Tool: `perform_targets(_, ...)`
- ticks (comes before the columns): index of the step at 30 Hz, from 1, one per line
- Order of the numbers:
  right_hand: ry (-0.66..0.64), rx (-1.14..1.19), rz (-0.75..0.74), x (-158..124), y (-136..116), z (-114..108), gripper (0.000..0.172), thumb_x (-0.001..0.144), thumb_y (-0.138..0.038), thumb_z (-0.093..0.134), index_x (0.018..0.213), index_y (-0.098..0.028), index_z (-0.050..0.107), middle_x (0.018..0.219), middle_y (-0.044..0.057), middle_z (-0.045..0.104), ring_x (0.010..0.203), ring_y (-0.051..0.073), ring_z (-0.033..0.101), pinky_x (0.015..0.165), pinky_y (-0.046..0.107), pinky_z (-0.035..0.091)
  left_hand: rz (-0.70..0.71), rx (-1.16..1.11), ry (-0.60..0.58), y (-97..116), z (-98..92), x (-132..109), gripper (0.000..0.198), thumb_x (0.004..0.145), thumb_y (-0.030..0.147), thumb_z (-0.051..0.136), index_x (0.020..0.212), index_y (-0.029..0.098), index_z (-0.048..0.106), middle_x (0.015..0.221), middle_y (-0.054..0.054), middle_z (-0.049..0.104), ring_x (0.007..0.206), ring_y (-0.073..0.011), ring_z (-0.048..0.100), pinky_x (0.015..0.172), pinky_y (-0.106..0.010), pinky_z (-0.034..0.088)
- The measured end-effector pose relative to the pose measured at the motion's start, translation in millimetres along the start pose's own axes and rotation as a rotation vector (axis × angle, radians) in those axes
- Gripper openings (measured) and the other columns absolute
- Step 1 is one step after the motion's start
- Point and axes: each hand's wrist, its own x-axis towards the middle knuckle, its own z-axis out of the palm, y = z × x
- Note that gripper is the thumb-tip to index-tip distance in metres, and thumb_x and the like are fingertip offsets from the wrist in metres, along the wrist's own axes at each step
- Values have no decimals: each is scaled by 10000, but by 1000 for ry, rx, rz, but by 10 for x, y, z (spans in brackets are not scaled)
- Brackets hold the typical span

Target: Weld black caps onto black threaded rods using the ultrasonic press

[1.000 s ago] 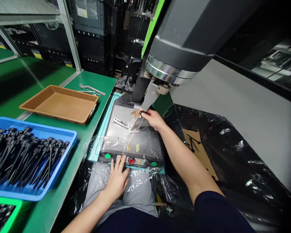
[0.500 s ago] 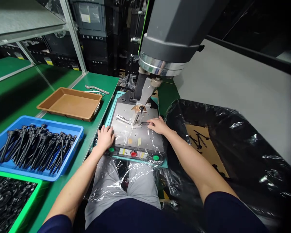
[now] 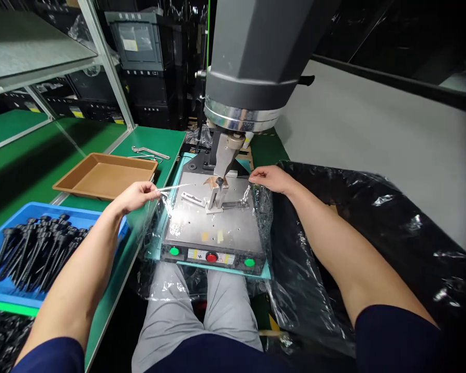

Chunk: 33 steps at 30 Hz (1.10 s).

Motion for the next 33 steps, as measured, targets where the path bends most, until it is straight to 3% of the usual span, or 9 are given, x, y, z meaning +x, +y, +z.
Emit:
perform_targets(6,100,-88,28,457,68,22,390,725,-560,618,790,-181,685,705,35,636,668,187,542,577,278,357,55,25,65,153,-284,470,450,641,609,718,689,172,624,647,-16,618,575,-123,492,554,-248,369)
perform_targets(12,129,-179,32,765,230,103,385,776,-556,579,756,-182,669,635,11,583,635,175,516,549,274,307,82,36,90,17,-368,874,454,676,612,684,648,167,598,608,-2,598,559,-116,481,561,-245,370)
perform_targets(16,118,-148,21,796,317,245,382,795,-546,555,769,-183,671,616,3,567,623,170,514,547,271,304,29,80,148,-179,-279,1016,448,706,614,639,659,172,583,564,20,542,522,-108,440,523,-238,340)
perform_targets(20,113,-155,16,790,385,356,324,798,-486,560,789,-186,682,689,21,636,671,183,559,574,273,340,-14,275,236,-290,-114,1092,374,733,554,607,702,182,617,569,19,553,533,-118,444,518,-238,331)
perform_targets(26,105,-159,42,787,428,433,275,814,-438,577,848,-193,695,762,31,694,724,193,605,610,273,391,-12,507,216,-255,53,1186,314,782,489,548,788,199,666,707,-30,663,632,-168,547,583,-267,372)
perform_targets(33,100,-205,94,748,436,540,234,827,-398,595,886,-201,707,830,37,716,770,207,639,631,274,431,-53,621,159,-244,217,1247,292,807,421,522,872,207,710,850,-75,720,802,-226,634,673,-289,435)
